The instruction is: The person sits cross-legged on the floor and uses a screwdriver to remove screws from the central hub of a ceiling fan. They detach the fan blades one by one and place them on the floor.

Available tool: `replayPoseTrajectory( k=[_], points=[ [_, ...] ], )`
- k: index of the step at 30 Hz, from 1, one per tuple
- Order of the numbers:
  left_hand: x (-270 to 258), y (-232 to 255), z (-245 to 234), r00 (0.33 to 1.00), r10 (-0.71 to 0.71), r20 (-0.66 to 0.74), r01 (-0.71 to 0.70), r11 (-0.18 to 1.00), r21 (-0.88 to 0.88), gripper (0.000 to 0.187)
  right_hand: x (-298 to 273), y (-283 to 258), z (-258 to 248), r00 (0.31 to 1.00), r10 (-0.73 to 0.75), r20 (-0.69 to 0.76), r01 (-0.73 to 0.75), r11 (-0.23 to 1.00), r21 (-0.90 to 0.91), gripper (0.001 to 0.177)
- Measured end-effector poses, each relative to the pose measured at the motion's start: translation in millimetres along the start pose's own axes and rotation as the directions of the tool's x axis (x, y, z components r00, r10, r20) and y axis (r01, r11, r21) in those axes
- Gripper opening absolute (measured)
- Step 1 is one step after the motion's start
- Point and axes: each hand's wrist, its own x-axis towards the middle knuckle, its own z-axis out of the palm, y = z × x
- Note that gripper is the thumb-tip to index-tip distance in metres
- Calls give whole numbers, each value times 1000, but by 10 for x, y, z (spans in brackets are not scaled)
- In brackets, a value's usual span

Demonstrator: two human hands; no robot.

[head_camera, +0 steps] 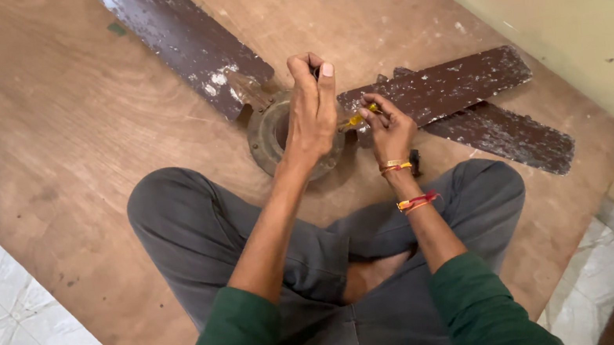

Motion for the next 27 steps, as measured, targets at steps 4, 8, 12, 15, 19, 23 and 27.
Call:
replayPoseTrajectory(
  k=[4, 8, 12, 15, 19, 23, 27],
  points=[
    [28, -31, 0, 998, 68, -14, -68, 998, 8, 31, -26, -6, 17, 999, -23, 35, 20, 998, 67, 26],
    [25, -50, 25, 998, 61, -16, -61, 998, 6, 31, -9, -68, 11, 993, -86, 75, 88, 996, -23, 27],
    [32, -49, 22, 998, 51, -21, -51, 999, 11, 30, 0, -136, 14, 995, -60, 84, 70, 990, -123, 28],
    [52, -46, 8, 998, 63, -14, -63, 998, -8, 29, -4, -152, 30, 992, -99, 84, 110, 984, -137, 30],
    [62, -53, 7, 998, 65, 2, -65, 998, -16, 28, -25, -137, 39, 991, -104, 85, 114, 987, -117, 30],
    [71, -67, 17, 998, 62, -4, -62, 998, -22, 27, -25, -160, 42, 986, -139, 95, 147, 986, -80, 31],
    [69, -73, 25, 998, 60, -4, -60, 998, -20, 27, 3, -234, 37, 994, -40, 104, 59, 982, -181, 33]
  ],
)
